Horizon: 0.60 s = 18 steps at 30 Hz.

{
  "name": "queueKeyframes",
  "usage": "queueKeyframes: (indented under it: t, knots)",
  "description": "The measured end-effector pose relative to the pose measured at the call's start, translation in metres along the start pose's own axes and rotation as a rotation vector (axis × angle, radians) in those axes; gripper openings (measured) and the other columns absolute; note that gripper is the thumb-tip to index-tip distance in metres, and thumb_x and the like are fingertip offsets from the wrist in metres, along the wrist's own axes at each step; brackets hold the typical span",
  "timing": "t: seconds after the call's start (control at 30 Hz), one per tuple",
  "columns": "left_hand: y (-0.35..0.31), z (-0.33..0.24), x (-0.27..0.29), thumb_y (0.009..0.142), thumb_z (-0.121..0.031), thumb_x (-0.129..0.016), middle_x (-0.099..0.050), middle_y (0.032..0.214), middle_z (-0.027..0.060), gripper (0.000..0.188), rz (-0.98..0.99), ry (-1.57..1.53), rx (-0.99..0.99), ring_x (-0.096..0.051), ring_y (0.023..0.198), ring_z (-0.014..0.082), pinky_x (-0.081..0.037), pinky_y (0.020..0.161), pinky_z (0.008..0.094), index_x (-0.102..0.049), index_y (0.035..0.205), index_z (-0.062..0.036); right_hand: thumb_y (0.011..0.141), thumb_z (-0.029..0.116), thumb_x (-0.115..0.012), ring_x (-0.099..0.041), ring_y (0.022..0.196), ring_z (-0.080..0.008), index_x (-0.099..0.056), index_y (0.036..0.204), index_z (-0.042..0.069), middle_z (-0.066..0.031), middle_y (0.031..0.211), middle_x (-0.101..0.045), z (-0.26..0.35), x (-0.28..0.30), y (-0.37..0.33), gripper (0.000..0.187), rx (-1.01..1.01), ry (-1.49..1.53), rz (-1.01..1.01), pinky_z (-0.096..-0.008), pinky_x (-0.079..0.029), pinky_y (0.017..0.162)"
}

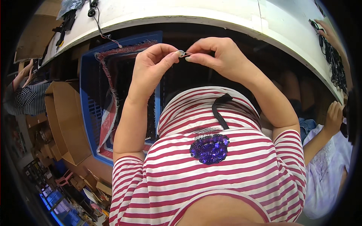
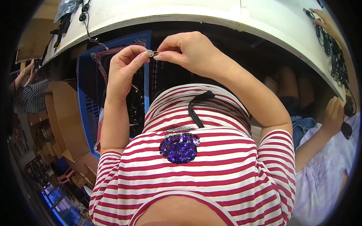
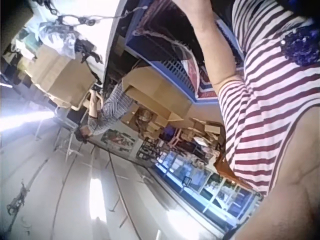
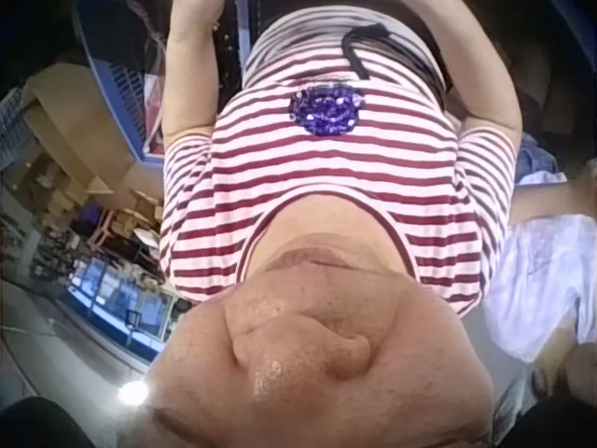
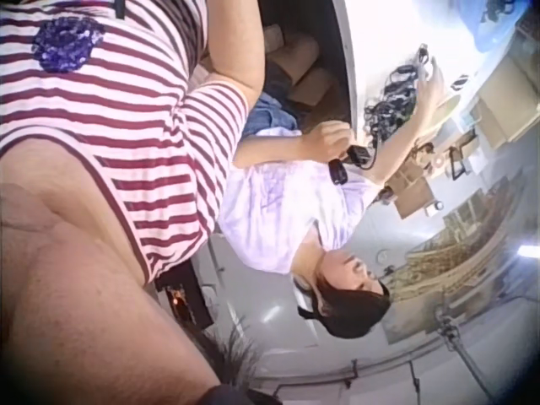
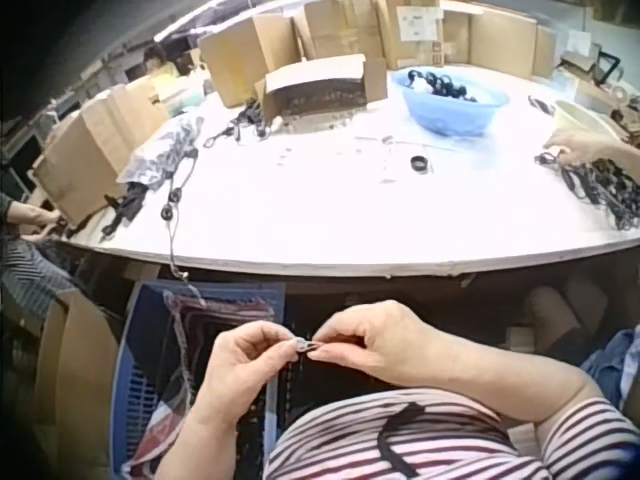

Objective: The person assembles small electronic components at a workbench. They repeatedly pick up a black circular device, apply adhesive from a tube to its interior, insert a small white component, and secure a black cap. The person handles multiple units one by one, placing finished items into a blue bowl.

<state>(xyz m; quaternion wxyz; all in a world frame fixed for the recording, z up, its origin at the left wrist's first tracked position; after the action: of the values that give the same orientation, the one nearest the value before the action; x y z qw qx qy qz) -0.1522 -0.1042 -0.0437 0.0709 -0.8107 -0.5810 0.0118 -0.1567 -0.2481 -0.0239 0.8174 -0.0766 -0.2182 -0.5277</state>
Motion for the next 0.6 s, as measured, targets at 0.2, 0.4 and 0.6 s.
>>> queueKeyframes:
  t: [0.2,0.4,0.6]
  knots:
    - [0.002,0.003,0.001,0.08,-0.008,-0.063,-0.061,0.081,0.0025,0.013,0.013,0.012,0.027,-0.055,0.077,0.0077,-0.042,0.07,0.0191,-0.062,0.089,0.0004,0.083,0.02,-0.058,-0.057,0.064,-0.0101,-0.064,0.084,0.0,-0.0049,0.07,-0.062,-0.012,-0.002,0.006,0.021,-0.125,0.147,0.112,-0.0226,-0.047,0.06]
    - [0.0,0.003,-0.002,0.079,-0.009,-0.063,-0.06,0.079,0.0023,0.012,0.081,0.119,0.068,-0.054,0.075,0.0072,-0.041,0.07,0.0187,-0.062,0.087,0.0002,0.084,0.019,-0.059,-0.056,0.064,-0.0083,-0.063,0.084,0.0,-0.0039,0.069,-0.061,-0.009,-0.004,0.004,0.019,-0.156,0.108,0.198,-0.021,-0.047,0.06]
    - [0.0,0.008,-0.01,0.079,-0.013,-0.065,-0.06,0.075,0.0012,0.014,0.151,-0.055,0.097,-0.053,0.069,0.0054,-0.04,0.062,0.0162,-0.063,0.086,-0.0016,0.084,0.018,-0.059,-0.056,0.063,-0.0085,-0.063,0.084,-0.001,-0.0045,0.07,-0.061,-0.01,-0.006,0.002,0.02,-0.17,0.268,0.22,-0.021,-0.047,0.059]
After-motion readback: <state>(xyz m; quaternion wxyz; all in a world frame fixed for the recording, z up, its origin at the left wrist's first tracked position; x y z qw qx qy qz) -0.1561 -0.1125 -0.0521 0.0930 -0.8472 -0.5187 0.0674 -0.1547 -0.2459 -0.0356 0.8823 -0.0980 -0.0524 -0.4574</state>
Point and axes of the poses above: each hand's wrist, its own y-axis towards the middle knuckle, its own x-axis out of the back of the hand, z = x × y, the point moved 8 cm from there along y, towards the middle knuckle
